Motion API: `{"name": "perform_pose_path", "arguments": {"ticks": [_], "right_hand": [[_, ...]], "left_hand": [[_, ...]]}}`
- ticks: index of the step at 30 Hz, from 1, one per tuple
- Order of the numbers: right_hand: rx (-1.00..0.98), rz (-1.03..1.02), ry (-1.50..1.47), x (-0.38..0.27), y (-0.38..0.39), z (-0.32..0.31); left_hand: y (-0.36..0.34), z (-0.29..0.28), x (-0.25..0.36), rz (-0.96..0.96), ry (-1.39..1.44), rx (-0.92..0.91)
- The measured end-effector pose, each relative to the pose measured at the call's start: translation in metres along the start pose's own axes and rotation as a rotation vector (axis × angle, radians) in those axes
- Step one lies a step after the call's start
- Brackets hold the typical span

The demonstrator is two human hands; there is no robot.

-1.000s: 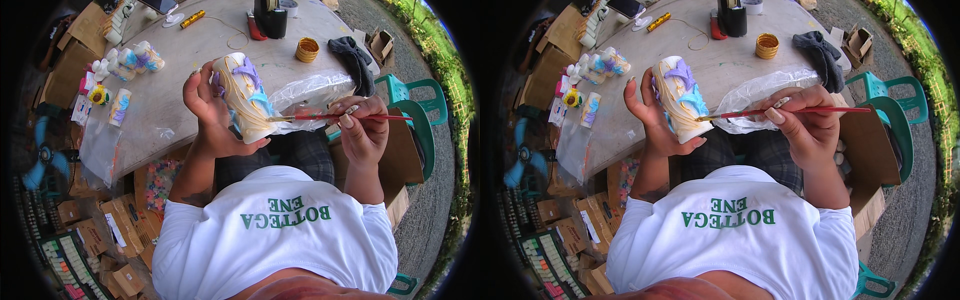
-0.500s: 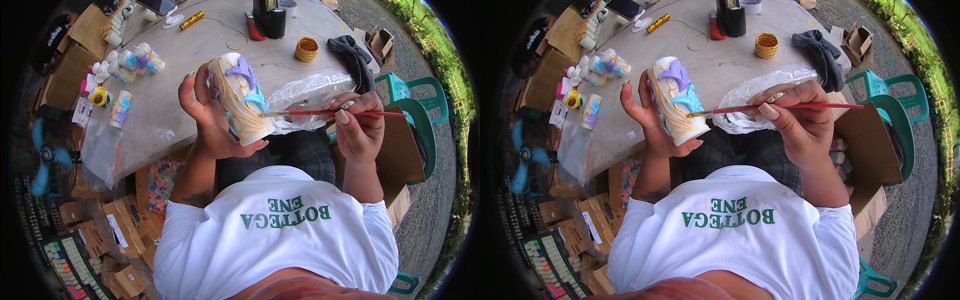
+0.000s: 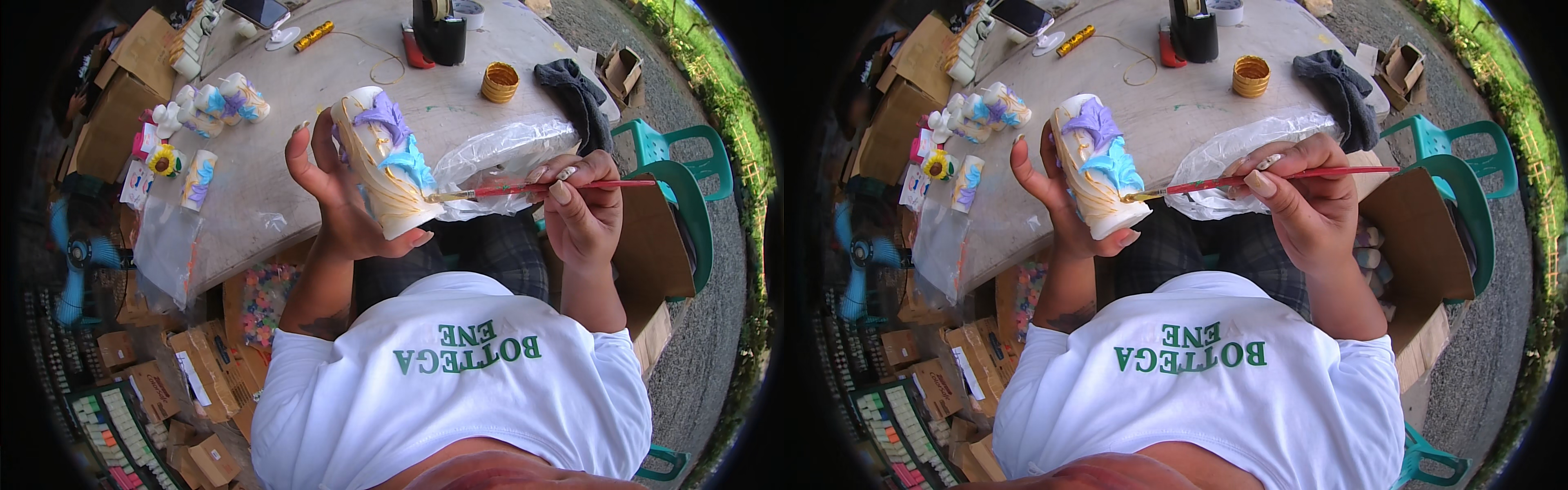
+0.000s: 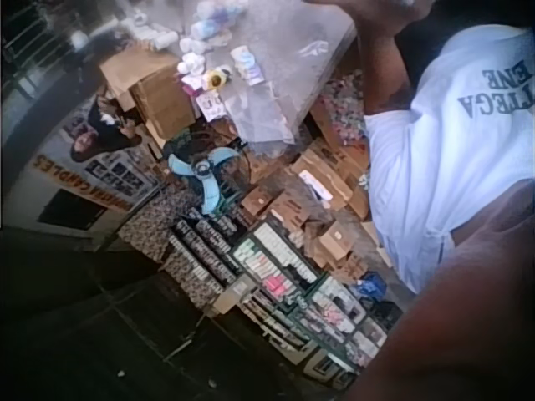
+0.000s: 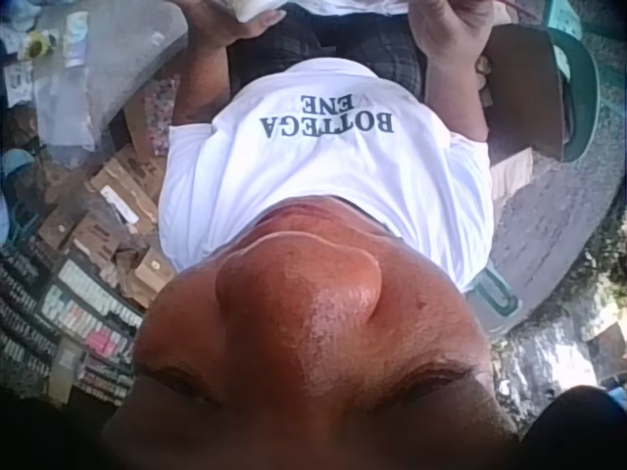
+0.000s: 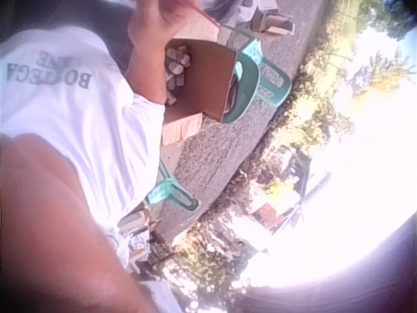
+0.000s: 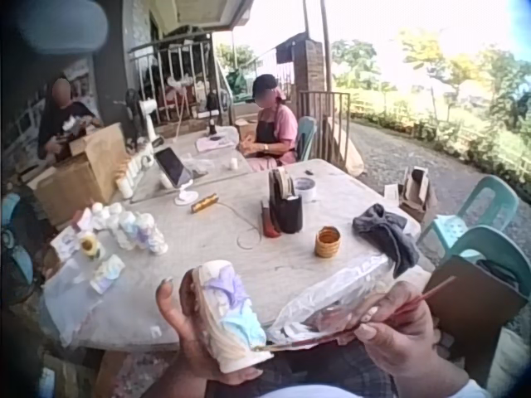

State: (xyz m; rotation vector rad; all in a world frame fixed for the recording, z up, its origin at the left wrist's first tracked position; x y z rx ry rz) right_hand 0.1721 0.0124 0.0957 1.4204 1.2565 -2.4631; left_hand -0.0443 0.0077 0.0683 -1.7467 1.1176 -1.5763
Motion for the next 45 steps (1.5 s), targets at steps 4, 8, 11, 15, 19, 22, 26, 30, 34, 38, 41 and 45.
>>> {"name": "perform_pose_path", "arguments": {"ticks": [4,8,11,15,19,22,26,30,34,38,41,45], "right_hand": [[0.018,-0.001,-0.059,0.001,-0.001,-0.003],[-0.004,-0.026,0.008,-0.004,-0.004,0.002],[0.008,-0.028,0.018,-0.004,-0.005,0.005],[0.013,-0.021,-0.002,-0.002,-0.004,0.005],[-0.014,-0.020,0.012,-0.003,-0.002,0.007],[-0.025,-0.026,-0.003,-0.004,-0.001,0.006],[-0.011,-0.049,0.039,-0.008,-0.004,0.008],[-0.009,-0.040,0.060,-0.006,-0.003,0.010],[-0.025,-0.041,0.045,-0.005,-0.002,0.010],[-0.034,-0.055,0.037,-0.009,-0.004,0.009],[-0.025,-0.064,0.016,-0.009,-0.005,0.010],[-0.028,-0.027,0.013,-0.005,-0.005,0.012]], "left_hand": [[-0.001,0.000,0.000,0.020,0.019,-0.003],[0.001,-0.001,-0.003,0.033,-0.008,0.026],[0.001,-0.003,-0.004,0.030,-0.034,0.070],[0.001,-0.004,-0.004,0.031,-0.073,0.075],[0.002,-0.004,-0.004,0.038,-0.063,0.088],[0.004,-0.006,-0.005,0.043,-0.056,0.098],[0.000,-0.004,-0.003,0.074,-0.001,0.072],[0.001,-0.005,-0.001,0.068,0.043,0.093],[-0.001,-0.005,-0.001,0.070,0.026,0.078],[0.003,-0.006,-0.007,0.067,0.030,0.077],[0.002,-0.005,-0.007,0.075,0.038,0.073],[0.001,-0.005,-0.006,0.075,0.033,0.059]]}}
Point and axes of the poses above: each hand's wrist, its own y-axis away from the middle knuckle, its own z-axis out of the palm, x = y × z, the point moved 7 cm from there along -y, towards the middle knuckle, and after that the axes turned 13 degrees about -x, right-handed, at the moved point
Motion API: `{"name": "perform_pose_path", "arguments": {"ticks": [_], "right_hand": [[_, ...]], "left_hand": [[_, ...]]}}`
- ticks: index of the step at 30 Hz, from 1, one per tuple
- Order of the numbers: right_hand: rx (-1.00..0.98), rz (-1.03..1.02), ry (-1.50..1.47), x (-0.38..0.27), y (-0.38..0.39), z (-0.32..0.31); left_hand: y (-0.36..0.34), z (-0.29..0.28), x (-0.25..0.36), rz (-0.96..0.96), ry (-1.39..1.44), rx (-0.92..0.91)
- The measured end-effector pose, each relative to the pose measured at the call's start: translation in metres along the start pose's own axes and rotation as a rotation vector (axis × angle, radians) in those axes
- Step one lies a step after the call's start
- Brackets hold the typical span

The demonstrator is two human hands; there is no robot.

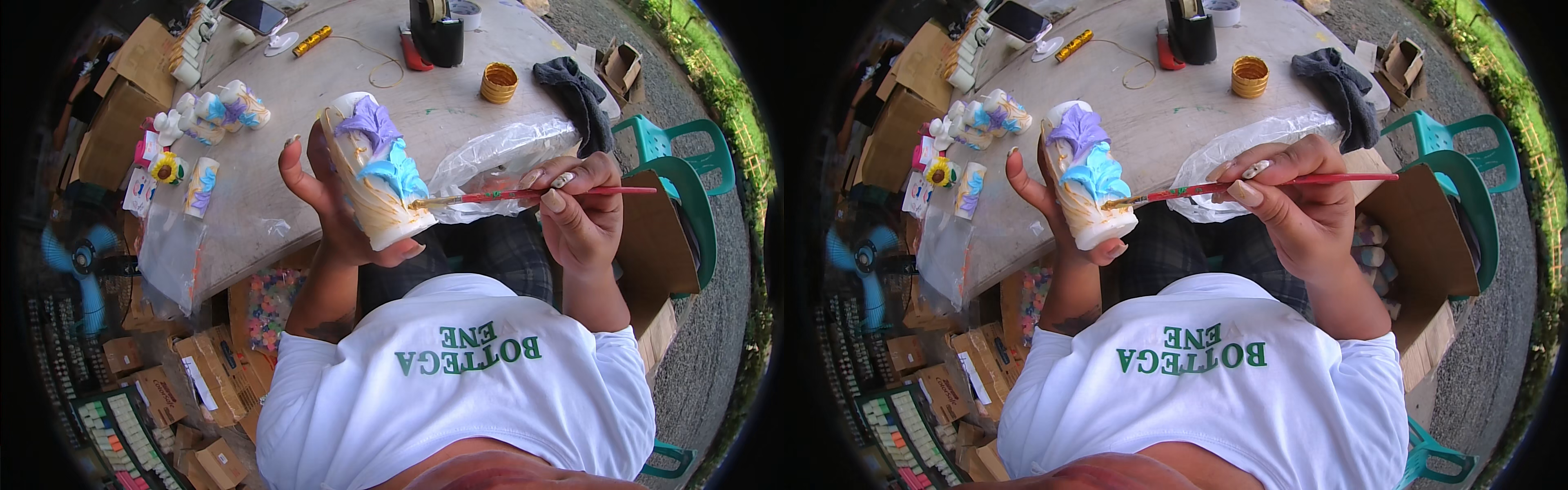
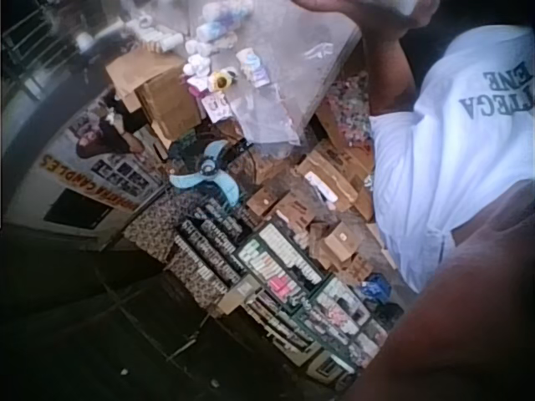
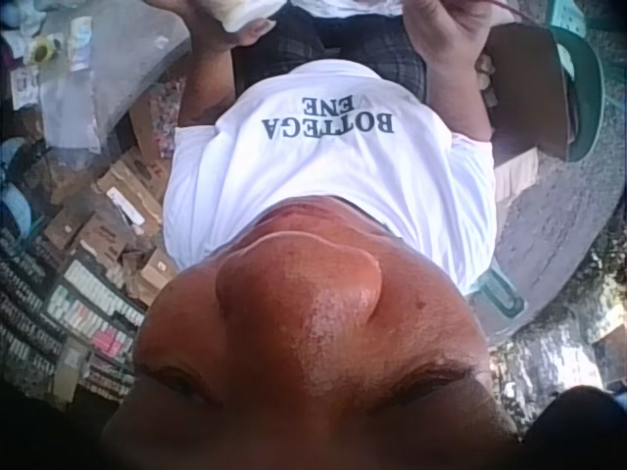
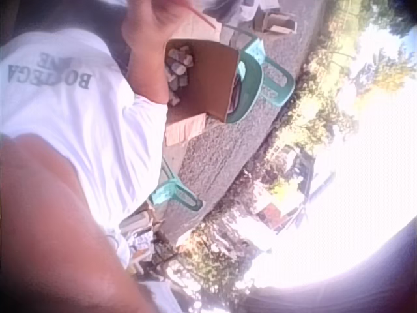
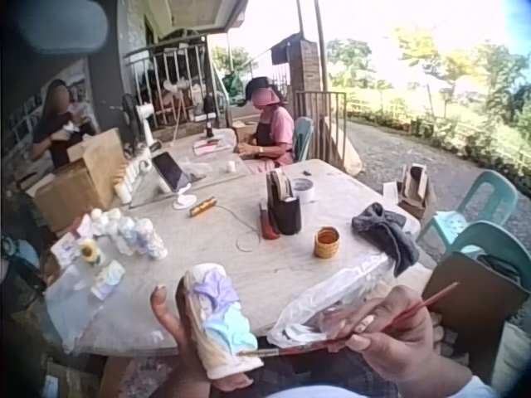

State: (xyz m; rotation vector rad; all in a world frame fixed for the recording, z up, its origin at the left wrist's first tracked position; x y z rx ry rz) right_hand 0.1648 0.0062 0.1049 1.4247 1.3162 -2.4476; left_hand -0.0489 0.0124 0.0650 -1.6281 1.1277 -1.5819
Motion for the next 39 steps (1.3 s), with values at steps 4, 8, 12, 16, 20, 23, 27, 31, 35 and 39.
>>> {"name": "perform_pose_path", "arguments": {"ticks": [4,8,12,16,20,23,27,31,35,39], "right_hand": [[0.020,-0.013,-0.001,-0.001,-0.001,-0.002],[0.008,-0.049,0.013,-0.007,-0.001,-0.003],[-0.006,-0.043,0.035,-0.011,-0.001,0.005],[-0.031,-0.040,0.067,-0.011,-0.003,0.007],[-0.007,-0.041,0.082,-0.010,-0.003,0.006],[0.046,-0.062,0.110,-0.013,-0.001,-0.002],[0.084,-0.038,0.055,-0.007,0.004,-0.011],[0.067,0.001,-0.025,0.002,0.005,-0.007],[0.005,-0.005,0.007,0.005,0.006,0.004],[-0.007,-0.002,0.002,0.006,0.006,0.005]], "left_hand": [[0.001,-0.001,0.001,-0.038,0.034,0.051],[0.009,-0.005,-0.004,-0.098,0.123,0.134],[0.009,-0.002,-0.005,-0.094,0.188,0.144],[0.006,-0.002,-0.002,-0.056,0.172,0.111],[0.004,-0.005,-0.003,-0.064,0.079,0.071],[0.001,-0.007,0.002,-0.014,-0.020,0.000],[-0.002,-0.009,0.011,0.003,-0.055,-0.022],[0.002,-0.010,0.010,0.035,-0.054,-0.001],[0.002,-0.010,0.009,0.041,-0.111,0.032],[0.000,-0.008,0.010,0.033,-0.080,0.042]]}}
Point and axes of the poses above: each hand's wrist, its own y-axis away from the middle knuckle, its own z-axis out of the palm, x = y × z, the point moved 7 cm from there along -y, towards the middle knuckle, and after that the axes turned 13 degrees about -x, right-handed, at the moved point
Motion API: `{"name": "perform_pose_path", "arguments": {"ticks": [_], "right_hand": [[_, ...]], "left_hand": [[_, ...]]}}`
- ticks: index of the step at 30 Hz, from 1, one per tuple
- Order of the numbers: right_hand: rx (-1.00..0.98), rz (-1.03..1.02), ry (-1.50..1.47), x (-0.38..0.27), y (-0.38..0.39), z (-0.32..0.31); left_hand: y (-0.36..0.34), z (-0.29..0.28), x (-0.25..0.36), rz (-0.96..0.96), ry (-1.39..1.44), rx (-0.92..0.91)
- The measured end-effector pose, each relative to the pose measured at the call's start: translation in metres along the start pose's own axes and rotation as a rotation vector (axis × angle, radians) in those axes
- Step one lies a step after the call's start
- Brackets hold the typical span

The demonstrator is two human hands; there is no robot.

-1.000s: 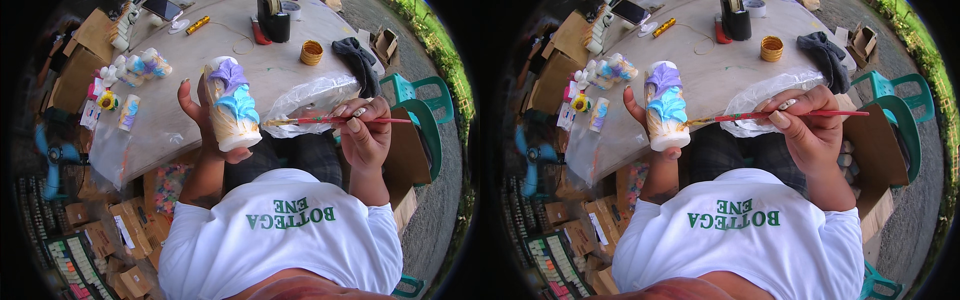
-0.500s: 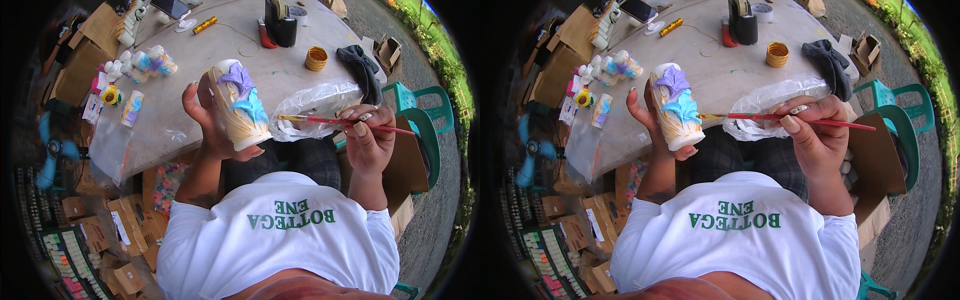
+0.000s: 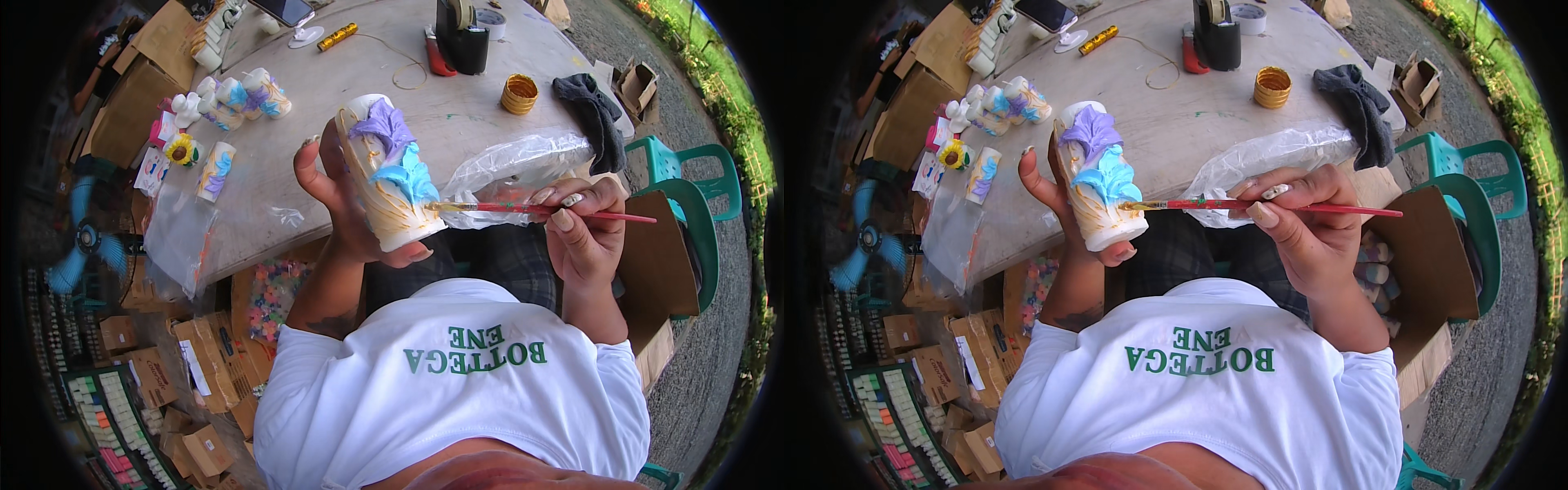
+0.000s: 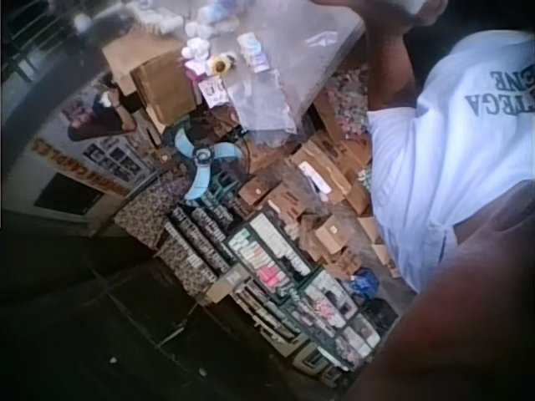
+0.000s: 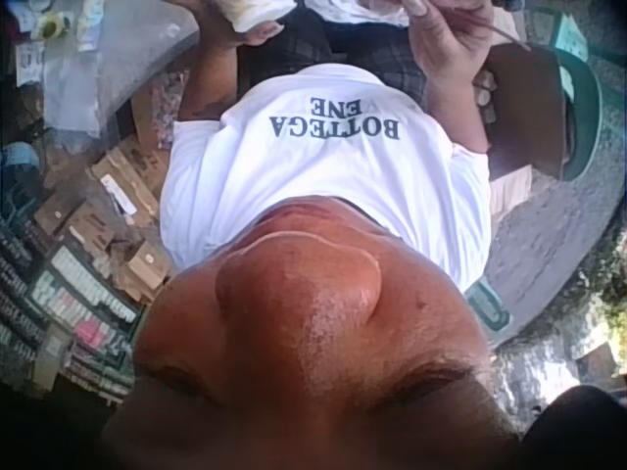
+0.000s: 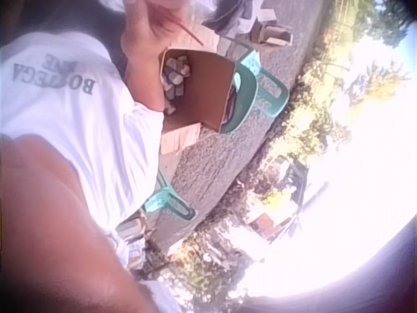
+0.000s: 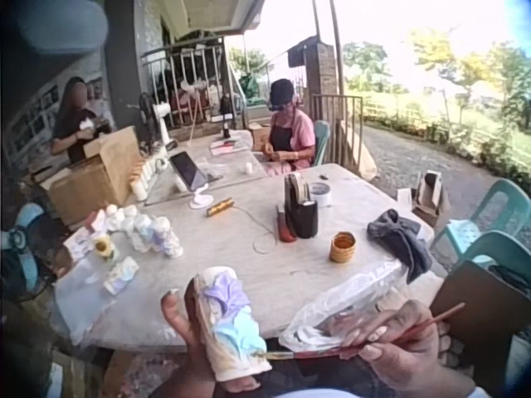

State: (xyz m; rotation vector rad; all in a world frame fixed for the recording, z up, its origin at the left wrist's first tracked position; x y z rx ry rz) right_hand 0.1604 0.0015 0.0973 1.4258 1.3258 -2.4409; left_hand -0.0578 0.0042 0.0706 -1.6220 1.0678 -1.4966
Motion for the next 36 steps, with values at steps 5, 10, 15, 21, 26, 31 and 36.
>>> {"name": "perform_pose_path", "arguments": {"ticks": [5,10,15,21,26,31,36], "right_hand": [[0.009,-0.007,0.013,-0.002,-0.002,0.001],[0.006,-0.026,0.004,-0.007,-0.001,-0.001],[-0.001,0.010,0.026,-0.003,-0.001,0.001],[0.015,-0.027,0.003,-0.008,-0.001,-0.004],[0.068,-0.064,-0.016,-0.018,0.001,-0.017],[0.102,-0.038,0.007,-0.021,0.006,-0.032],[0.112,0.009,0.078,-0.015,0.007,-0.025]], "left_hand": [[0.000,0.002,0.000,0.005,-0.007,-0.010],[0.002,0.001,-0.001,0.005,-0.052,-0.003],[-0.001,0.002,0.000,-0.001,-0.030,-0.006],[0.000,-0.001,-0.002,0.007,-0.021,0.027],[-0.003,-0.003,0.005,0.054,-0.155,-0.050],[-0.004,-0.008,0.013,0.007,-0.250,-0.158],[-0.003,-0.002,0.016,0.046,-0.284,-0.202]]}}
Point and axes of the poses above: each hand's wrist, its own y-axis away from the middle knuckle, its own z-axis out of the palm, x = y × z, the point moved 7 cm from there along -y, towards the middle knuckle, and after that the axes turned 13 degrees about -x, right-handed, at the moved point
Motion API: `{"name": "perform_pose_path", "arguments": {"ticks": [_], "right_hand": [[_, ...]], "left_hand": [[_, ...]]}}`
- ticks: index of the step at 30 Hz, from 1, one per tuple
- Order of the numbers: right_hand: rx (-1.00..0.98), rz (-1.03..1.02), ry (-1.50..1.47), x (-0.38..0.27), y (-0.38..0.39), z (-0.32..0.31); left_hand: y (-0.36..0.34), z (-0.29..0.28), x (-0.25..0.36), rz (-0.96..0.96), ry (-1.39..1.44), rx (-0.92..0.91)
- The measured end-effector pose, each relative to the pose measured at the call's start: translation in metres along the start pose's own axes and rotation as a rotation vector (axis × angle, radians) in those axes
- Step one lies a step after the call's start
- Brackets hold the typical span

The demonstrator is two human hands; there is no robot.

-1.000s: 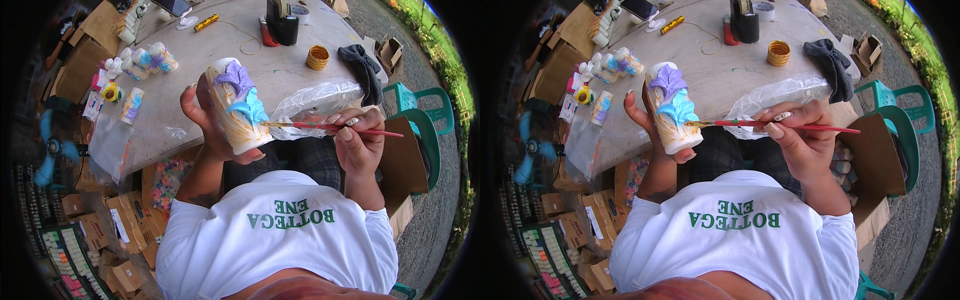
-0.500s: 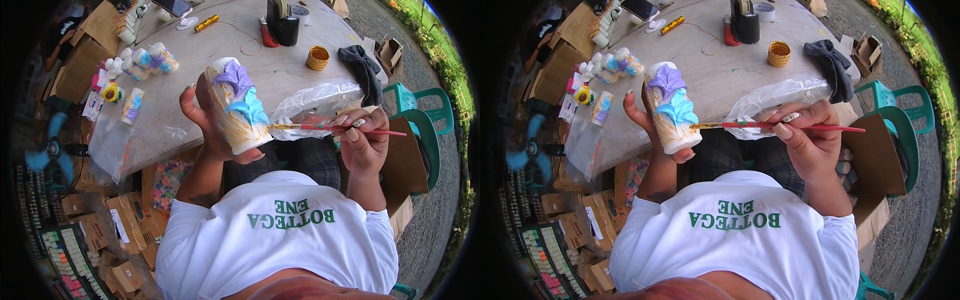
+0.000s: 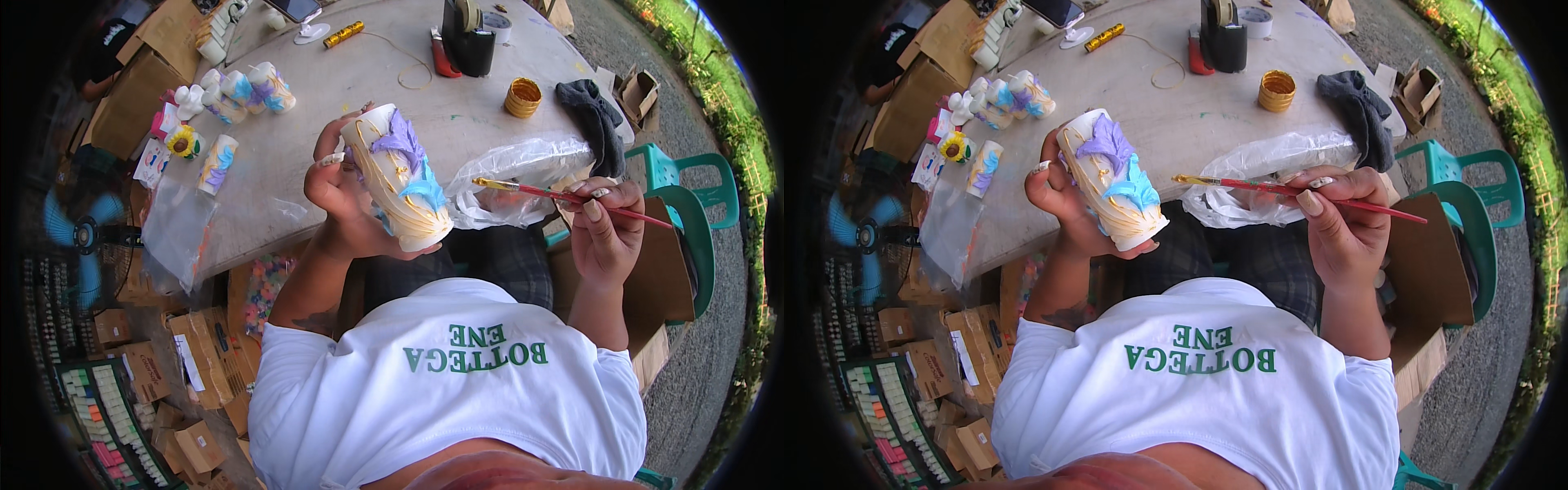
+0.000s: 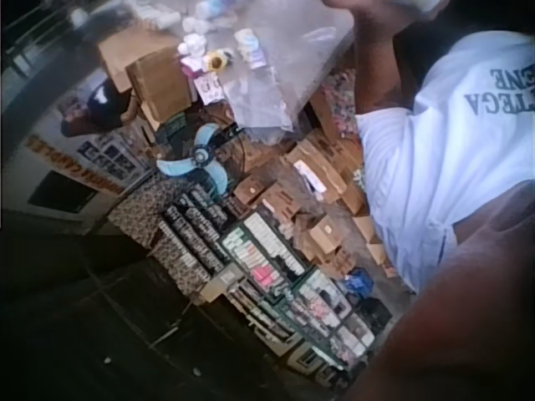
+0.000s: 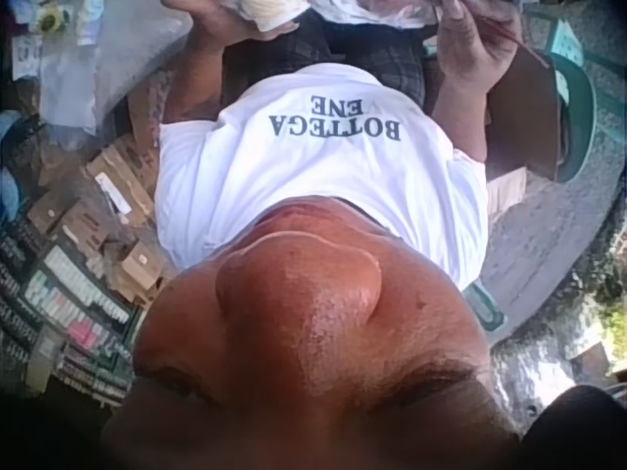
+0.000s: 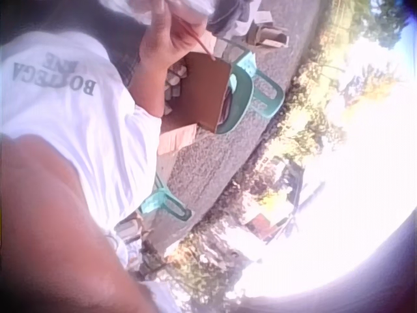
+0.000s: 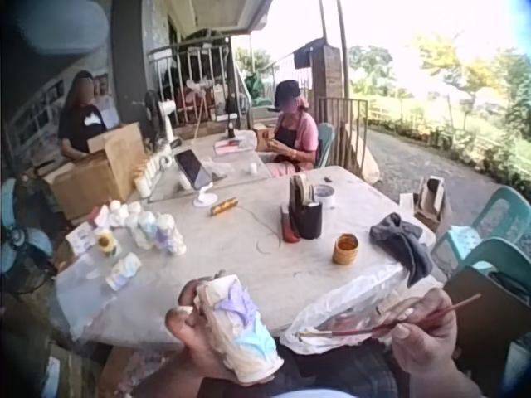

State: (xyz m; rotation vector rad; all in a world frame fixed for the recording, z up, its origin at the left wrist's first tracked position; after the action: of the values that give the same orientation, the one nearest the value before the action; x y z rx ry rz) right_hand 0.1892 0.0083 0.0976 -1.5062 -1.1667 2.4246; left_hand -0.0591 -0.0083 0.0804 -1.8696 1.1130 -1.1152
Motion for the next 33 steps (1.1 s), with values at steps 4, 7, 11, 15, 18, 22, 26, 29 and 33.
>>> {"name": "perform_pose_path", "arguments": {"ticks": [4,7,11,15,18,22,26,29,33], "right_hand": [[-0.022,-0.019,0.039,0.000,0.000,0.007],[-0.035,-0.031,0.070,-0.002,-0.001,0.010],[-0.103,-0.090,0.203,-0.007,-0.004,0.030],[-0.217,-0.177,0.389,-0.011,-0.005,0.042],[-0.237,-0.181,0.405,-0.010,-0.007,0.047],[-0.260,-0.175,0.440,-0.010,-0.008,0.048],[-0.263,-0.173,0.415,-0.010,-0.008,0.047],[-0.247,-0.171,0.398,-0.011,-0.007,0.046],[-0.245,-0.161,0.404,-0.015,-0.010,0.049]], "left_hand": [[0.003,0.002,-0.002,0.006,-0.031,-0.038],[0.005,0.004,-0.002,-0.022,-0.066,-0.058],[0.008,0.005,-0.002,0.023,-0.031,0.004],[0.006,0.007,0.000,0.042,-0.057,0.005],[0.002,0.010,0.005,-0.010,-0.157,-0.077],[0.004,0.011,0.005,-0.017,-0.180,-0.110],[0.002,0.011,0.006,-0.002,-0.163,-0.096],[0.001,0.010,0.007,-0.007,-0.177,-0.101],[-0.001,0.010,0.008,0.012,-0.189,-0.099]]}}
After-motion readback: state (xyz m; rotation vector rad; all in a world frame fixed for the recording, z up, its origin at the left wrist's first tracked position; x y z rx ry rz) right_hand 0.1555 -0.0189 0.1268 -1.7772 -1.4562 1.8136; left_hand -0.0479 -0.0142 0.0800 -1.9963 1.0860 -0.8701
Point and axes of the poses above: each hand's wrist, its own y-axis away from the middle knuckle, its own z-axis out of the palm, x = y × z, the point moved 7 cm from there along -y, towards the middle knuckle, and after that the axes turned 13 degrees about -x, right-handed, at the moved point
